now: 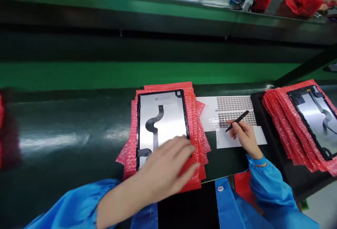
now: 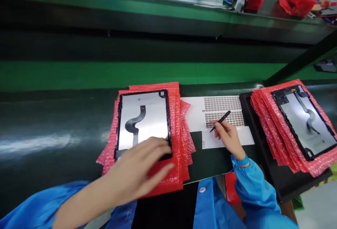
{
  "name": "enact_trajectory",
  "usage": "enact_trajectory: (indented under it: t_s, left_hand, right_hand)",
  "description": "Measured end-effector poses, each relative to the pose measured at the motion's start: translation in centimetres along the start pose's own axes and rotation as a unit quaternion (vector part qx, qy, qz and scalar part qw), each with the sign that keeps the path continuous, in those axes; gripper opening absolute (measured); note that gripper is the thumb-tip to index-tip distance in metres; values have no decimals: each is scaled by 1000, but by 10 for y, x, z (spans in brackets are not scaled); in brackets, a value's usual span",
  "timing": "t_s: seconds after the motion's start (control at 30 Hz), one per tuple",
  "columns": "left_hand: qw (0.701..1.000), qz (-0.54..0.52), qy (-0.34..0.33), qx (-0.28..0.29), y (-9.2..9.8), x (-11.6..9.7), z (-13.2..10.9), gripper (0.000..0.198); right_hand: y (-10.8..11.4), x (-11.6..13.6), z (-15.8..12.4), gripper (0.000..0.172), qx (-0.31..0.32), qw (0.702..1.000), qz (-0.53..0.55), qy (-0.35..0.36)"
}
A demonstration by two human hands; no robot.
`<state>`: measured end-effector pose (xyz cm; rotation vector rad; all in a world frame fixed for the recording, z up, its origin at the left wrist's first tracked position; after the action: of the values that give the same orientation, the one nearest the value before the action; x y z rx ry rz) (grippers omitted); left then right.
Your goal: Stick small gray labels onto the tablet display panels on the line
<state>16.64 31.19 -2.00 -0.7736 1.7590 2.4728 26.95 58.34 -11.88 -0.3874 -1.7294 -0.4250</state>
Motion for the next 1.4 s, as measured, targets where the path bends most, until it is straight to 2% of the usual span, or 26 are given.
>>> enact_trajectory:
  t_s: [0.07, 0.13, 0.23, 0.33, 0.57, 0.83, 0.9, 1.0, 1.1, 1.17, 1.3, 1.4]
  left_hand:
    - [991, 44, -114, 62, -33, -30, 13, 37]
    - [978, 86, -159, 109, -64, -43, 17, 56]
    - [970, 95, -151, 167, -98, -43, 16, 81]
    - [970, 88, -127, 190, -113, -39, 12, 90]
    - [964, 107, -124, 210, -117, -41, 12, 93]
    - [964, 112, -124, 206, -118, -43, 13, 95]
    - [967, 105, -130, 191, -111, -46, 10, 92]
    - [974, 74, -153, 149, -87, -49, 12, 86]
    - [978, 54, -154, 128, -61, -35, 34, 86]
    - [978, 71, -133, 146, -56, -16, 60, 84]
    - [962, 117, -97, 226, -73, 20, 104, 84]
    - [953, 130, -98, 255, -88, 28, 111, 88]
  right_hand:
    - [-2, -6, -14, 43, 3, 1000, -17, -14]
    - [-4, -14, -28, 43, 1, 999, -19, -32]
    - [-7, -24, -40, 39, 2, 999, -38, -37]
    - [-10, -28, -43, 37, 9, 998, -62, -25]
    - [-13, -22, -40, 37, 31, 993, -112, -25]
    - [-11, -20, -38, 33, 36, 995, -85, -36]
    - [-6, -9, -24, 34, 15, 996, -82, -16]
    - [1, 13, 12, 36, -24, 995, -84, 36]
    - [-1, 26, 53, 39, -23, 994, -82, 62]
    - [-5, 23, 75, 41, -10, 995, -82, 55]
    - [-9, 8, 90, 42, -7, 996, -83, 33]
    - [-9, 4, 87, 39, -7, 996, -89, 30]
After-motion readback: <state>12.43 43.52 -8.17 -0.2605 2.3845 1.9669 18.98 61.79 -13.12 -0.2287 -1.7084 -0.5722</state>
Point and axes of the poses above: each hand's wrist, its own z-axis towards the middle knuckle, its own y-axis out of the back of the hand, x = y × z, the point moved 6 cm from there along z, towards the middle knuckle, and after that the axes turned 4 degrees about z, right-handed, at the moved point
